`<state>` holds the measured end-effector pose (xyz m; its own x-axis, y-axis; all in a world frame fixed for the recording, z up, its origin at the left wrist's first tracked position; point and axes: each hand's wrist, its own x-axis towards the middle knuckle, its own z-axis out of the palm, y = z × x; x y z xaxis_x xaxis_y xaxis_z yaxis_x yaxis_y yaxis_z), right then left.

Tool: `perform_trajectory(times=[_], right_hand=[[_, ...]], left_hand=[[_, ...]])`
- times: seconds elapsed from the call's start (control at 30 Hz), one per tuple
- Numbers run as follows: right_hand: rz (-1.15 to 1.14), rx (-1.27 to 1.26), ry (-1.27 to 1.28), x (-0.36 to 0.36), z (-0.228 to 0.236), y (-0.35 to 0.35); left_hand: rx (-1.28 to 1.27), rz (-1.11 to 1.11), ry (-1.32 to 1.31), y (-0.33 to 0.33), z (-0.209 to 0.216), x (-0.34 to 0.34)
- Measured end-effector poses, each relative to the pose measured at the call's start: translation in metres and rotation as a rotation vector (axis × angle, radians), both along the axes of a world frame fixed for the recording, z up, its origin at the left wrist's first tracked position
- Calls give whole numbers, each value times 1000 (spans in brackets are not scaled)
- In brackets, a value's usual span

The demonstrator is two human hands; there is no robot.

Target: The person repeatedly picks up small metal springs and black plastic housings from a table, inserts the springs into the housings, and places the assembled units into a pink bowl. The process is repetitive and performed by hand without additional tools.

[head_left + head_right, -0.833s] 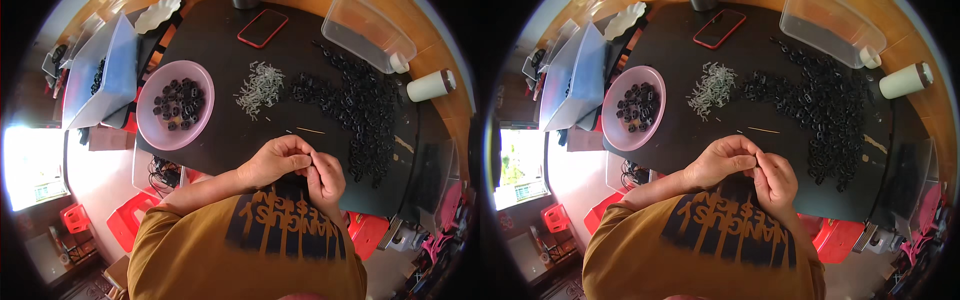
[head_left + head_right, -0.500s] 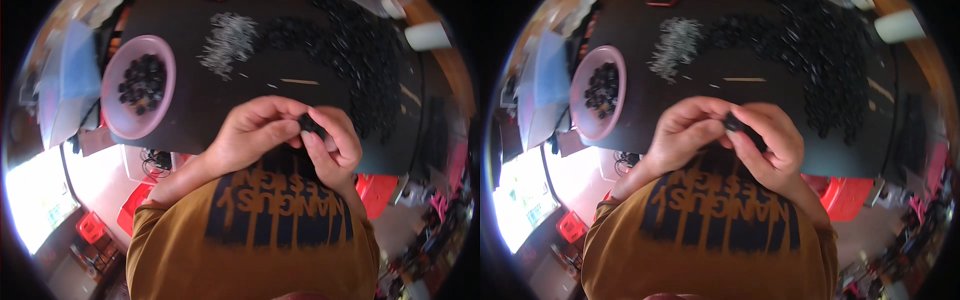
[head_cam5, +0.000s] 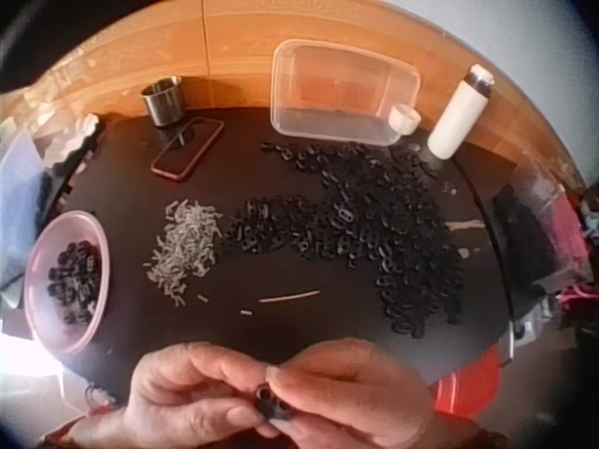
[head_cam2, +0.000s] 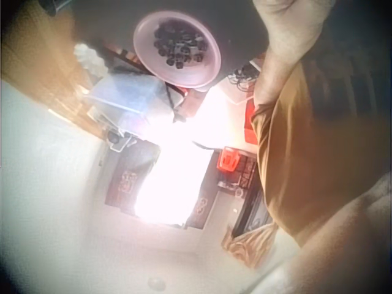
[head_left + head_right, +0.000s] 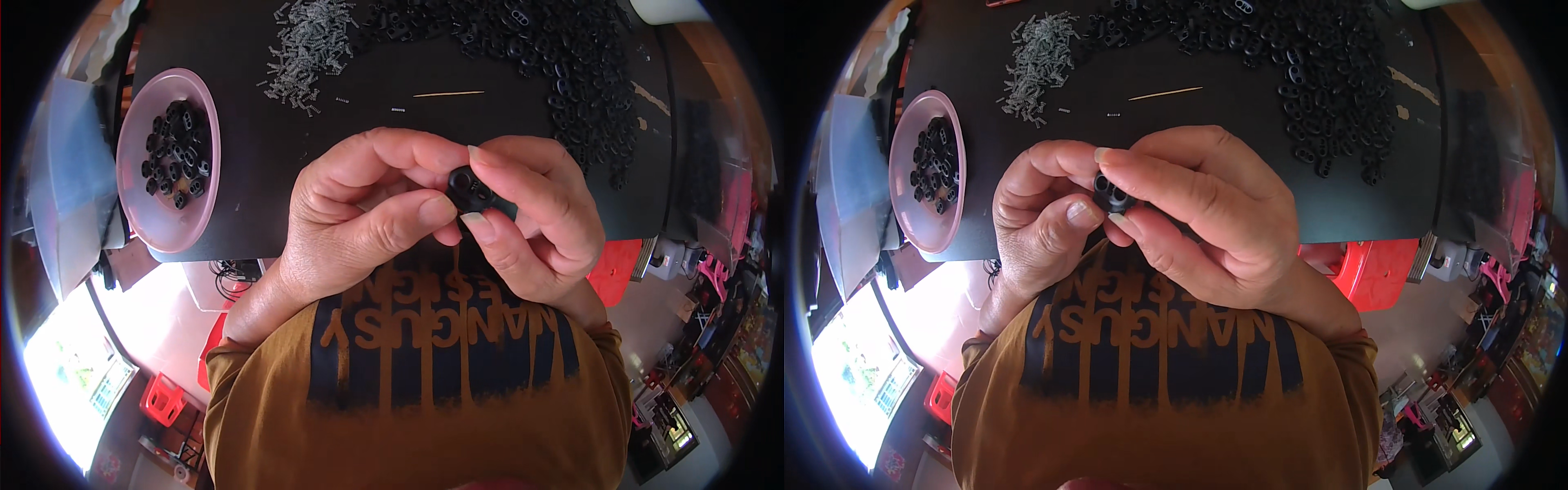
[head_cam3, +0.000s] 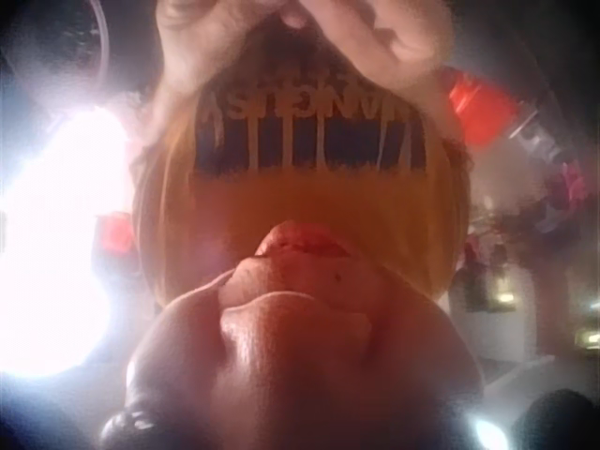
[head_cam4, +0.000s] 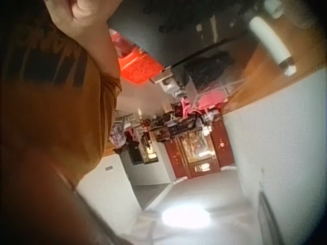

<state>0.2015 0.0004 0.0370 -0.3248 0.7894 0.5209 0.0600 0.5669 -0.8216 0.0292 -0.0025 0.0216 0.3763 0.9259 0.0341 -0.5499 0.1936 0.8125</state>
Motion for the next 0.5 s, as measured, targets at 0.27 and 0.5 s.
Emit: perform_trajectory(times=[0.27,0.5], right_hand=[[-37,-2,-14,-10,-18,1],[-91,-299,-25,-2,-39,-14]], left_hand=[[125,117,170,-5,-2,-34],[275,1302,897,1,5,-89]])
